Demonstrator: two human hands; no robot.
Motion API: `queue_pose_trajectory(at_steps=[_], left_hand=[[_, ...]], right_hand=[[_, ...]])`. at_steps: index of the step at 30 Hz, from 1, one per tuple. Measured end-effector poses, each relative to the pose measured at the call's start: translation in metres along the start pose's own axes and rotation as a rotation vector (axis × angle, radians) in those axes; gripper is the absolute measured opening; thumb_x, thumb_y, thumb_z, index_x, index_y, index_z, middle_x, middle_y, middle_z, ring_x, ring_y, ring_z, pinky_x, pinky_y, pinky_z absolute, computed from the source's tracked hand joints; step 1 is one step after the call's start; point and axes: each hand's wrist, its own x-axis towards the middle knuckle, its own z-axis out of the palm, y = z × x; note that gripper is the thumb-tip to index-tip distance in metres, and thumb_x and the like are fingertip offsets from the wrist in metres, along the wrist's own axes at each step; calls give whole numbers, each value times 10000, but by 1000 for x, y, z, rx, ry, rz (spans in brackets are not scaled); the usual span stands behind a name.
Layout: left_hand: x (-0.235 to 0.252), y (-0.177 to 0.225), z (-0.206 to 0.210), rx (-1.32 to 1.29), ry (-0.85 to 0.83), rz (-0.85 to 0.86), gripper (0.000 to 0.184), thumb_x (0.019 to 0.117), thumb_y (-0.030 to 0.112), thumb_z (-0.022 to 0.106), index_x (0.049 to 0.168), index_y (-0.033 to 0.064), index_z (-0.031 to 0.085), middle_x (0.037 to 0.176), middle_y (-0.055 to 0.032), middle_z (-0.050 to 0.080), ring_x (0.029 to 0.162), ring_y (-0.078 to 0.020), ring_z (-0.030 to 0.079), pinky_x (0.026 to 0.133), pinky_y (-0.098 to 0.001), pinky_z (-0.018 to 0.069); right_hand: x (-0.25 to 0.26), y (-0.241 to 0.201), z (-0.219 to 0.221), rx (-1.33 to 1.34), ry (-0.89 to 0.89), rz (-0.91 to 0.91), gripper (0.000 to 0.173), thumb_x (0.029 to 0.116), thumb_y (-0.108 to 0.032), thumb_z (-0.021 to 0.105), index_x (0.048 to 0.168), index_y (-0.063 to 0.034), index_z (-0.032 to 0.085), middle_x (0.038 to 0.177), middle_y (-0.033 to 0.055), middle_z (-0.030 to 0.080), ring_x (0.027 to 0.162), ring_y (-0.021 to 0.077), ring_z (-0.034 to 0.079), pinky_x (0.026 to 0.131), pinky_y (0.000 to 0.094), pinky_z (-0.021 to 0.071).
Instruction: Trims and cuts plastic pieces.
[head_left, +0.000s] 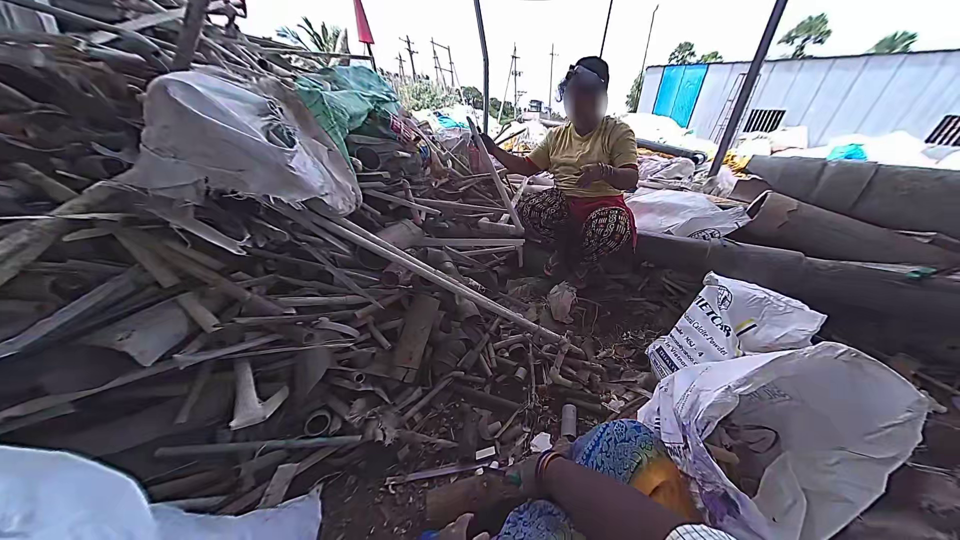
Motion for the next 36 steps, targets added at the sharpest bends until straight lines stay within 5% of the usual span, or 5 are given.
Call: queue_pose_trajectory(at_steps=[4,17,36], left_hand=[[-6,0,-1,-20,49,7,659,1079,417,503,1561,-13,373,1534,-274,470,1439,-395,461,1208,-534,326],[-8,1,-3,-29,54,9,658,1075,407,519,1557,-18,378,1526,-285,474,1431,-404,468,1203,-544,327],[-3,0,-1,-7,34,-4,664,1078,424,507,1573,7,358,1531,-264,477,1431,-375,476,1202,-519,340]], right_hand=[[6,-1,0,-29,-22,36,442,1079,-232,473,1342,111,564,1394,334,565,1346,478,520,1084,665,387],[-23,-16,-8,-31,-4,22,440,1081,-154,457,1390,156,501,1469,358,492,1408,494,451,1160,623,320],[-7,-10,-1,37,-22,73,439,1088,-179,442,1377,142,520,1448,357,509,1384,495,473,1117,664,346]])
